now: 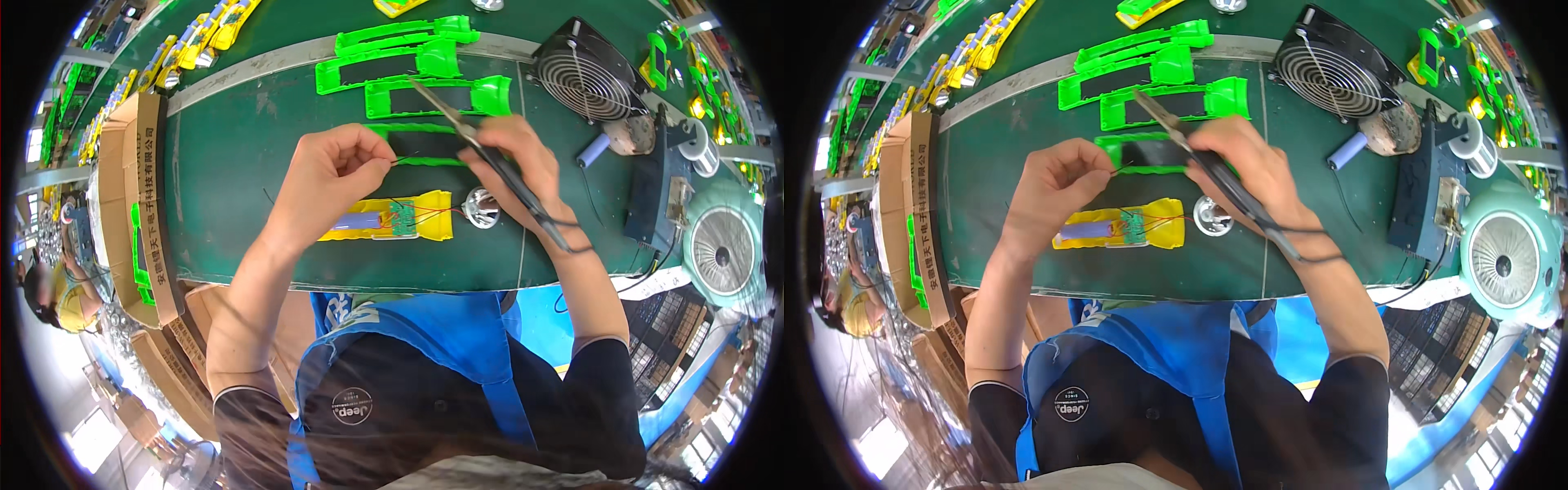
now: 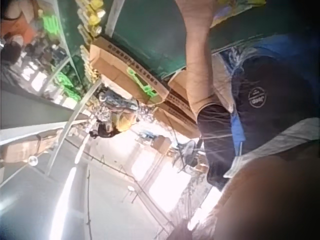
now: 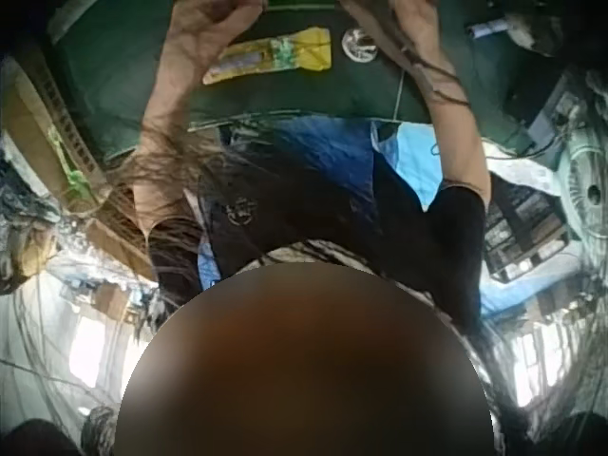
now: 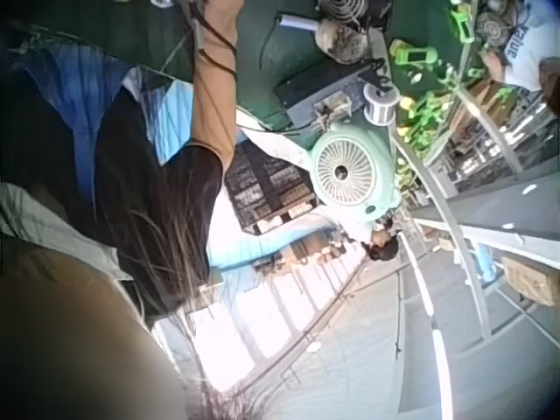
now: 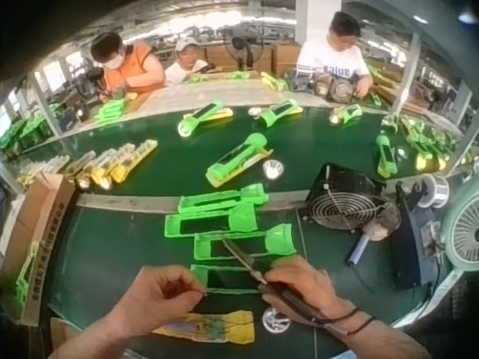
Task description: Soldering electronic components to circuit boards and assembling them into plastic flashlight housings on an assembly line.
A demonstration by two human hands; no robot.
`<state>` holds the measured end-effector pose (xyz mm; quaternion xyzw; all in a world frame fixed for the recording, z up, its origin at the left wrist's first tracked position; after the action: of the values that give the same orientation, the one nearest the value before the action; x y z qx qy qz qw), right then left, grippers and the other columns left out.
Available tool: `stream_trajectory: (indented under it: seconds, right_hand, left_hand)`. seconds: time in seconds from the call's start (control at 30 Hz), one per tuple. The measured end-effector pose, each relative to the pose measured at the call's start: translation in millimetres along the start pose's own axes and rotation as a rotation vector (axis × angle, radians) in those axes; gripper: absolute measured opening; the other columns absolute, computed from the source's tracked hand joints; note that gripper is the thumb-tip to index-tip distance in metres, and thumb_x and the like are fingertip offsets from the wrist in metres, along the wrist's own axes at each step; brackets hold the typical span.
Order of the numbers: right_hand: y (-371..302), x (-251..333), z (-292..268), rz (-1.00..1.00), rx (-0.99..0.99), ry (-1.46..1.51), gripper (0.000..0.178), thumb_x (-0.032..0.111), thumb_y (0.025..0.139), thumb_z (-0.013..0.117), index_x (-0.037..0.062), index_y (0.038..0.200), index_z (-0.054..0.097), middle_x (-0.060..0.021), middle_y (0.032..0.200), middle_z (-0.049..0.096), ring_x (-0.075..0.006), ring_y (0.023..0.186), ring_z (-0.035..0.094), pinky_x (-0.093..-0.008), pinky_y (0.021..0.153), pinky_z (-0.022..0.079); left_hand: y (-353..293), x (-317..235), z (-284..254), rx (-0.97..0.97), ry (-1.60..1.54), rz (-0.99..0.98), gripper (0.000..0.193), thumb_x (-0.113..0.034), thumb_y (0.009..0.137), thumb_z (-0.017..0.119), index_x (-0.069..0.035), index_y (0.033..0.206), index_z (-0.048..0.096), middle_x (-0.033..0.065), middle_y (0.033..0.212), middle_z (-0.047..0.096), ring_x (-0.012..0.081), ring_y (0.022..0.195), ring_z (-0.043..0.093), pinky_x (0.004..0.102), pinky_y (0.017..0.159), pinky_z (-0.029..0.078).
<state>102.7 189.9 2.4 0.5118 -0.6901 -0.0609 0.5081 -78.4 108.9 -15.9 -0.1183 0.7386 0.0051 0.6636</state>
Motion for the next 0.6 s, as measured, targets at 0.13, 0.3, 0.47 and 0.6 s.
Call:
stream_trajectory:
  seconds: [0.13,0.3,0.47,0.6]
  right_hand:
    - [-20.2,6.6,-11.3,0.104,0.096,0.061,0.031,0.004,0.082,0.068,0.0,0.109,0.053,-0.0182,0.1,0.065,-0.0279,0.089,0.063,-0.0389,0.083,0.048]
    - [-34.2,-15.8,-27.5,0.619,-0.14,0.511,0.023,0.01,0.086,0.067,0.0006,0.101,0.053,-0.0097,0.085,0.064,-0.0134,0.076,0.062,-0.0242,0.069,0.049]
    - [-44.5,-41.0,-10.2,1.003,-0.017,0.632,0.02,0.015,0.087,0.064,-0.0021,0.095,0.057,-0.0088,0.075,0.063,-0.0104,0.061,0.06,-0.0218,0.056,0.048]
    - [-44.7,-43.1,-4.3,1.011,0.015,0.56,0.027,0.021,0.085,0.067,-0.002,0.094,0.056,-0.0089,0.072,0.061,-0.0115,0.055,0.058,-0.0216,0.048,0.046]
  left_hand:
    - [-0.1,18.1,-0.8,0.11,0.085,-0.159,0.004,-0.002,0.083,0.063,0.002,0.084,0.062,-0.0019,0.071,0.057,0.0024,0.062,0.048,0.0216,0.055,0.04]
    - [8.9,-22.9,9.9,0.143,0.766,0.443,0.011,-0.003,0.075,0.068,-0.01,0.082,0.062,0.0067,0.09,0.052,0.0255,0.088,0.051,0.034,0.073,0.042]
    - [16.0,-18.9,27.7,0.282,1.02,0.574,0.009,-0.007,0.076,0.069,-0.009,0.079,0.06,0.0035,0.091,0.055,0.021,0.088,0.053,0.0352,0.079,0.04]
    - [16.3,-15.8,33.4,0.313,1.084,0.63,0.008,-0.008,0.076,0.068,-0.008,0.079,0.06,0.0024,0.091,0.056,0.0191,0.087,0.055,0.0355,0.081,0.039]
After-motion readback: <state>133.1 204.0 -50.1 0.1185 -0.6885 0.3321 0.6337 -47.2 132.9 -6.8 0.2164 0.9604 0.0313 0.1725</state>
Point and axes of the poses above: each hand's wrist, its own y-axis towards the middle knuckle, its own z-axis out of the palm, x = y × z, the point moved 8 cm from there along y, towards the middle knuckle
